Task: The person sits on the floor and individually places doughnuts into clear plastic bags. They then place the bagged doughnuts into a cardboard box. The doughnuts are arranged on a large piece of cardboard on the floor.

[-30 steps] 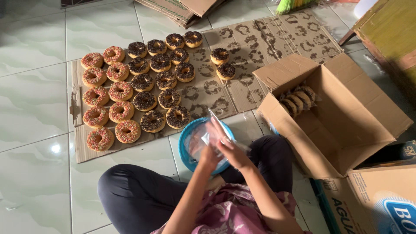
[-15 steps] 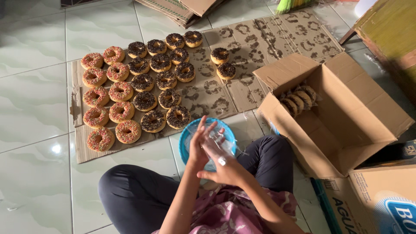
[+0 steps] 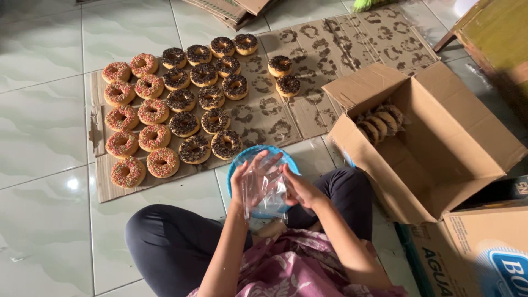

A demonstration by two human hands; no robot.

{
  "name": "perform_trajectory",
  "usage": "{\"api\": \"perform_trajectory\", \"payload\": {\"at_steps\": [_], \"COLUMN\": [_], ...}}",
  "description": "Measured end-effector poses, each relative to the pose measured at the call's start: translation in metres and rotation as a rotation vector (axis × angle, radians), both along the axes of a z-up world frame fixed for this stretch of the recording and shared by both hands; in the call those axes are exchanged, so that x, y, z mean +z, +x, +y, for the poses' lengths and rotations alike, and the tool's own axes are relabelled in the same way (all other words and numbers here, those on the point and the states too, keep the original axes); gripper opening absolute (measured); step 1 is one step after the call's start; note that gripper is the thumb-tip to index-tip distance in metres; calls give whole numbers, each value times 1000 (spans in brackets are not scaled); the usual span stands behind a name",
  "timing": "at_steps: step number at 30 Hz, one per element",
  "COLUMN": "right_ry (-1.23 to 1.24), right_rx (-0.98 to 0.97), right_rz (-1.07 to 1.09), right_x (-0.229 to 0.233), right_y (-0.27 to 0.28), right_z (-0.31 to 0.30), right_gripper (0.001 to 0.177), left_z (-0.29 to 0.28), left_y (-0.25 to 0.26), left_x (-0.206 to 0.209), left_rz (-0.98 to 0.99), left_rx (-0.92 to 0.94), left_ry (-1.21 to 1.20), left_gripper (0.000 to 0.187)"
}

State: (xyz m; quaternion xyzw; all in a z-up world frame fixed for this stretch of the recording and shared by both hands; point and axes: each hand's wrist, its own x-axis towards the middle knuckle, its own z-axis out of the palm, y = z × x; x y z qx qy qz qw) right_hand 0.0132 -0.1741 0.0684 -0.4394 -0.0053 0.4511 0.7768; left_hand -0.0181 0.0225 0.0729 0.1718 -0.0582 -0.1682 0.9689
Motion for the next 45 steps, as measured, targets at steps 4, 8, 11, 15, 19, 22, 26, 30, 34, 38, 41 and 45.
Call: {"api": "perform_trajectory", "payload": {"at_steps": [4, 8, 11, 15, 19, 22, 26, 30, 34, 38, 41, 45], "right_ry": [-97, -311, -183, -271, -101, 69, -269, -1441, -1147, -1042, -1102, -969], "right_rx": [30, -239, -65, 47, 74, 24, -16, -64, -115, 9, -14, -159], "right_rz": [-233, -259, -80, 225, -125, -216, -392, -1161, -1599, -1716, -1645, -1585], "right_x": [-30, -36, -45, -76, -104, -117, -106, -88, -81, -90, -103, -125], "right_y": [11, 48, 60, 49, 68, 109, 174, 160, 117, 110, 121, 130], "right_z": [-25, -53, -41, 2, -4, -29, -73, -64, 0, 40, 45, 38], "right_gripper": [40, 42, 59, 76, 46, 30, 35, 67, 73, 77, 36, 19], "left_z": [17, 27, 18, -1, -1, 12, 33, 56, 69, 65, 62, 39], "left_y": [-7, -10, -11, -11, -20, -24, -23, -10, 7, 17, 14, 16], "left_x": [-3, -7, -13, -22, -31, -32, -35, -45, -67, -100, -122, -151], "left_rz": [-65, -37, -52, -55, 12, -32, 80, 259, 379, 417, 442, 405], "left_rx": [5, -52, -159, -268, -344, -267, -9, 235, 327, 283, 243, 114], "left_ry": [-87, -14, -41, -74, -80, 2, 2, -31, -58, 53, 115, 206], "left_gripper": [60, 59, 60, 61, 61, 59, 55, 50, 47, 46, 43, 51]}}
